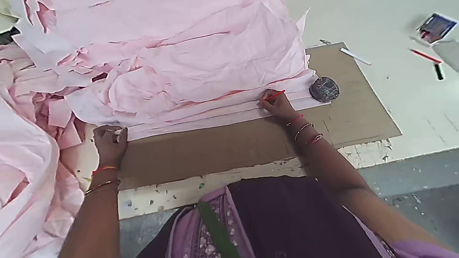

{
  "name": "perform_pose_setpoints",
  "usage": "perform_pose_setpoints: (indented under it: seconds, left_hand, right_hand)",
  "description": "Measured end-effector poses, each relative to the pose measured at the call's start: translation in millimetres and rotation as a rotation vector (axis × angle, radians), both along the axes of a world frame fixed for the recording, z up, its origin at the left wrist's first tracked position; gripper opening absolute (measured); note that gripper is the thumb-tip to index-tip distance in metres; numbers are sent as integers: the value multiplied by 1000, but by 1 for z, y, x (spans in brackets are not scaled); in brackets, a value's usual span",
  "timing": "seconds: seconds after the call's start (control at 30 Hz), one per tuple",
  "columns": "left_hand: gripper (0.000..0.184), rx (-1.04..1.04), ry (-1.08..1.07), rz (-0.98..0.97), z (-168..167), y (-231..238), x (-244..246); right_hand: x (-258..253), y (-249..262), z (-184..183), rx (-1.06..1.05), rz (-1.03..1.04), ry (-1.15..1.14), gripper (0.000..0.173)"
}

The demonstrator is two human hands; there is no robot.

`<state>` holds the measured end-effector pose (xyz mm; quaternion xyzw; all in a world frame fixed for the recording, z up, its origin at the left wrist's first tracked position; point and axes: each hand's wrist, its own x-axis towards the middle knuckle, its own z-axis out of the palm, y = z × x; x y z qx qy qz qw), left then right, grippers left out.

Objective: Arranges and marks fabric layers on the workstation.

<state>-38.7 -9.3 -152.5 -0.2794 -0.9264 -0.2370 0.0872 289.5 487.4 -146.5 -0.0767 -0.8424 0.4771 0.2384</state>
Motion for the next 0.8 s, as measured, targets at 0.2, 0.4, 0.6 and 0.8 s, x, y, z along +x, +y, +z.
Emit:
perform_pose_setpoints:
  seconds: [0.2,0.4,0.6,0.8]
  left_hand:
    - [49,11,-2,3,-2,-1,0]
    - [48,13,-13,5,2,2,3]
    - [47,27,26,-20,0,0,0]
    - [51,16,-4,-7,1,1,4]
  right_hand:
    - [0,-7,3,64,-62,-33,8]
    - [-1,-6,1,74,-44,-17,8]
    - [31,0,22,-481,-157,190,17]
    - [96,20,16,-119,-201,-25,4]
